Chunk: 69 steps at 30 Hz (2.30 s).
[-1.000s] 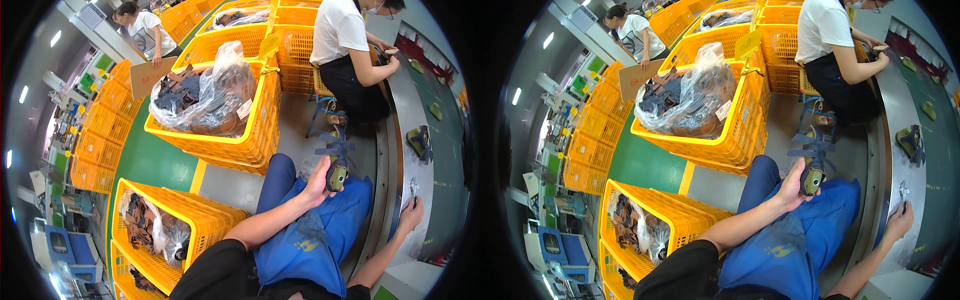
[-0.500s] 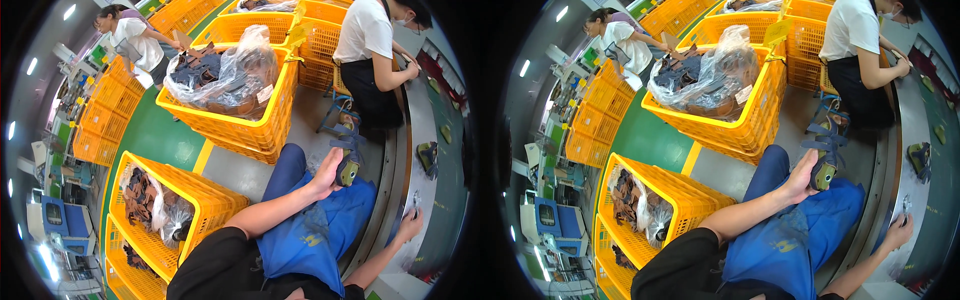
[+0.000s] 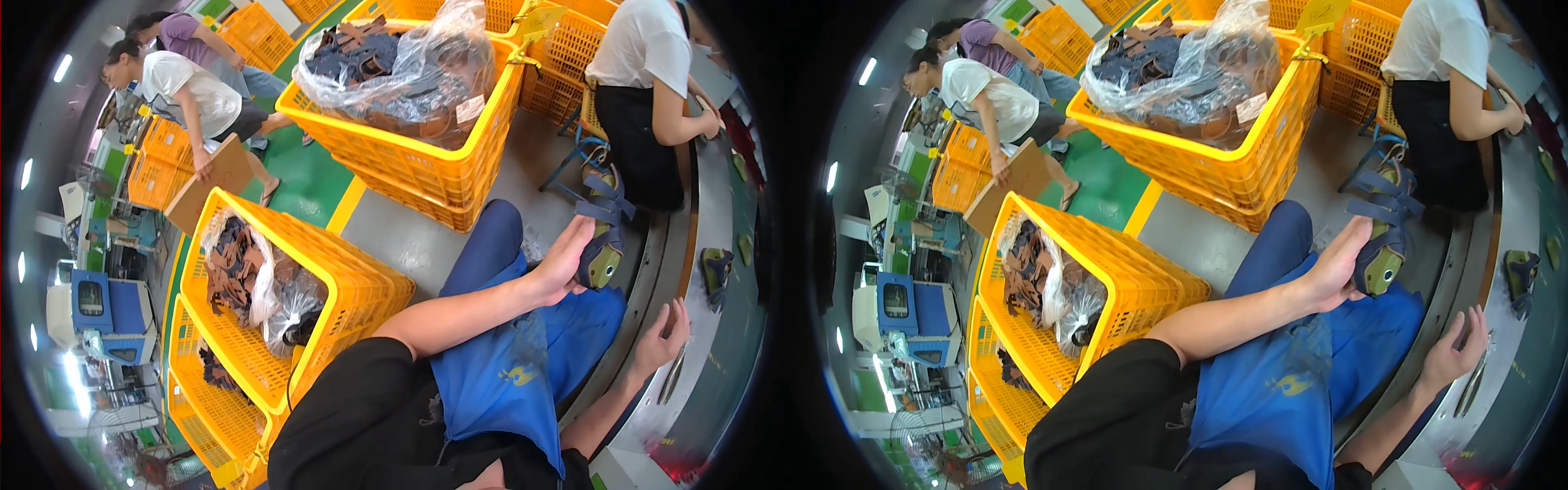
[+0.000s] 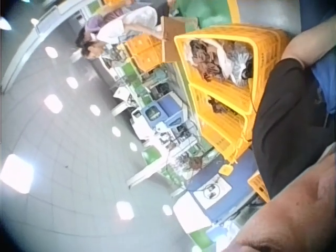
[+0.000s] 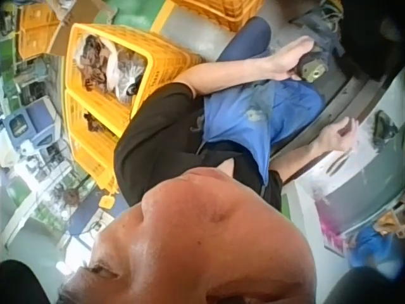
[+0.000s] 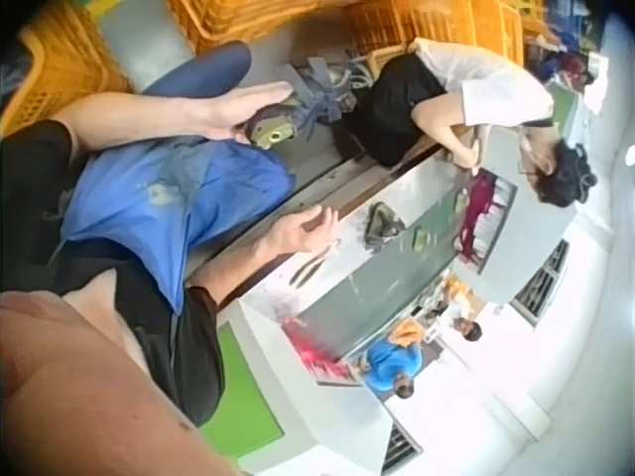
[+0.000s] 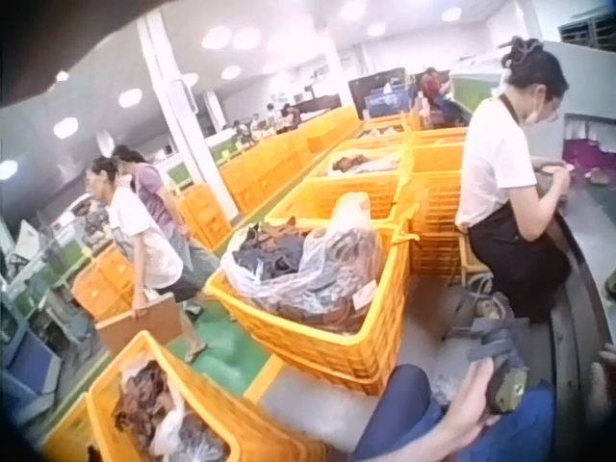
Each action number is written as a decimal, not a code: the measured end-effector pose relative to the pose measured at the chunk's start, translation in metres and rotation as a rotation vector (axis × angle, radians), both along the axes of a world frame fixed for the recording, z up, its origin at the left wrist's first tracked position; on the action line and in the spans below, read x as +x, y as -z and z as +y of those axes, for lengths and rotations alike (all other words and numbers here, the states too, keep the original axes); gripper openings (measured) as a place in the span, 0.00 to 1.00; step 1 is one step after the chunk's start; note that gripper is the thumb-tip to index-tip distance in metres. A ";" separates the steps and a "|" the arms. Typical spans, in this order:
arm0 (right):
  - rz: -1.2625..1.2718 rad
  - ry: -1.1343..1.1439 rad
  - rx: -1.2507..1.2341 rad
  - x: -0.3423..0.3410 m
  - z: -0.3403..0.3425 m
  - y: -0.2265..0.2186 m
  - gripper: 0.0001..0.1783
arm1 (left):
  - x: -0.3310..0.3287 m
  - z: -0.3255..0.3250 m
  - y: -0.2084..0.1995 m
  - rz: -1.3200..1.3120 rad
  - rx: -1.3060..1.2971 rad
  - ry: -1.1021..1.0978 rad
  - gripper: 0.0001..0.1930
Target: Assembling shoe components by pulling and securing the upper material onto a last using pliers.
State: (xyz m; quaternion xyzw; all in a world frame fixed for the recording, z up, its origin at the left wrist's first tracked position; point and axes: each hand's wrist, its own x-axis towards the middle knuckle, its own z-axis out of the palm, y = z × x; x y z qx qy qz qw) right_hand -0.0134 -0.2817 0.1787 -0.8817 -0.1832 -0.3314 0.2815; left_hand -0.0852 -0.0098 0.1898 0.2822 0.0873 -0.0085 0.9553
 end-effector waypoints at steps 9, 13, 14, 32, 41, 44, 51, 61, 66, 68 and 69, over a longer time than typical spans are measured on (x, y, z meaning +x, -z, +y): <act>0.072 -0.332 -0.048 -0.049 0.089 -0.057 0.12 | 0.000 -0.006 0.008 0.169 -0.014 -0.016 0.18; 0.009 -0.592 0.104 -0.055 0.109 -0.044 0.20 | -0.010 0.006 0.016 0.109 0.115 -0.004 0.38; -0.019 -0.609 0.144 -0.054 0.107 -0.036 0.21 | -0.006 0.003 0.018 0.037 0.120 0.010 0.37; -0.089 -0.466 0.231 -0.053 0.081 0.010 0.21 | 0.007 -0.029 0.013 0.297 0.009 0.188 0.32; -0.035 -0.477 0.250 -0.048 0.084 0.014 0.19 | 0.017 -0.031 0.018 0.349 0.007 0.180 0.32; -0.028 -0.499 0.265 -0.040 0.084 0.013 0.17 | 0.021 -0.028 0.015 0.357 -0.005 0.177 0.33; 0.587 -0.273 0.692 -0.001 0.046 -0.009 0.28 | 0.009 -0.031 0.022 0.210 0.117 0.486 0.38; 1.239 -0.663 1.022 0.027 0.035 -0.004 0.15 | 0.012 -0.020 0.031 0.039 0.175 0.693 0.34; 1.120 -0.582 1.170 0.044 0.019 -0.007 0.13 | 0.027 -0.033 0.010 -0.050 0.006 0.729 0.36; 0.871 -0.437 1.186 0.067 -0.007 -0.024 0.12 | 0.034 -0.028 0.025 -0.055 0.037 0.686 0.35; 0.706 -0.360 1.354 0.089 -0.021 -0.022 0.09 | 0.037 -0.026 0.037 -0.040 0.085 0.660 0.35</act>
